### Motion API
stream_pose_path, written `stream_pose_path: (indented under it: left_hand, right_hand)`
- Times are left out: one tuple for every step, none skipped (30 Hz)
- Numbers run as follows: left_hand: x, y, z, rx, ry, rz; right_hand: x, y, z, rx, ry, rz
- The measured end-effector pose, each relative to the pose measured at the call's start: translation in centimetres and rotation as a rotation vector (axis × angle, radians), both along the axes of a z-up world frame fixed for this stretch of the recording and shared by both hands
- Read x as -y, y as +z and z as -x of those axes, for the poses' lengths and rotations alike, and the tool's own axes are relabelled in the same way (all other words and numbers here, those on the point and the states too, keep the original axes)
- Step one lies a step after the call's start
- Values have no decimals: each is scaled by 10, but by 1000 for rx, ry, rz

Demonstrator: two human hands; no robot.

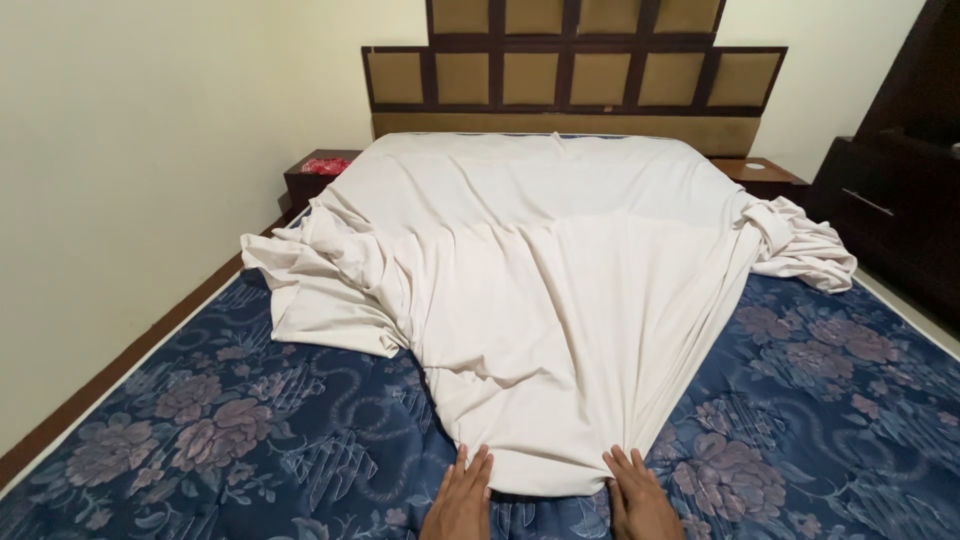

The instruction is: The person smooths and adjusts a white bedsheet on a bed with a blue floral mattress. They start by smoothing the top edge near the headboard, then move to the sides, and finally sit on the bed to pull and smooth the sheet across the center and bottom.

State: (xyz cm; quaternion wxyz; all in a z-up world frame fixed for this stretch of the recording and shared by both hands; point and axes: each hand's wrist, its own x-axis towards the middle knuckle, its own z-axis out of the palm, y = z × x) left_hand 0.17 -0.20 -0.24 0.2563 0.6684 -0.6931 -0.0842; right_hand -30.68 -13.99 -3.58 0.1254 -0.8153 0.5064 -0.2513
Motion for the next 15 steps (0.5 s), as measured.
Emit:
stream_pose_path:
  left_hand:
    - [0,-3,0,0,-2,-2]
    - [0,-5,0,10,1,11]
    - [-1,-7,0,21,4,25]
    - [3,-9,-2,23,-1,27]
    - [6,-11,-5,36,-19,25]
    - [10,-13,-7,45,-31,26]
    - [13,-11,-7,44,-31,31]
    - [14,-10,-7,54,-49,7]
    - [16,-8,-7,64,-67,-18]
    - [22,-15,-10,66,-67,-14]
    - [28,-22,-12,110,-78,-25]
    - [31,-30,-13,151,-88,-40]
    - [33,-38,-14,151,-87,-40]
    - [35,-46,-15,183,-95,-27]
    - [36,-54,-16,216,-102,-13]
  right_hand:
    - [-2,2,0,0,-2,-2]
    - [-3,4,-1,0,17,14]
    - [-4,6,-2,1,37,30]
    - [-2,4,-2,3,32,32]
    - [-1,2,-2,15,42,60]
    - [3,2,-2,25,58,92]
    - [7,2,-1,24,59,98]
    - [8,1,-1,39,82,111]
    - [9,0,-1,55,105,125]
    - [15,-6,0,57,104,129]
    - [21,-12,0,60,132,166]
    - [24,-19,1,61,160,198]
    - [25,-20,2,60,160,198]
    - [26,-22,2,53,170,224]
    - [27,-24,2,45,181,249]
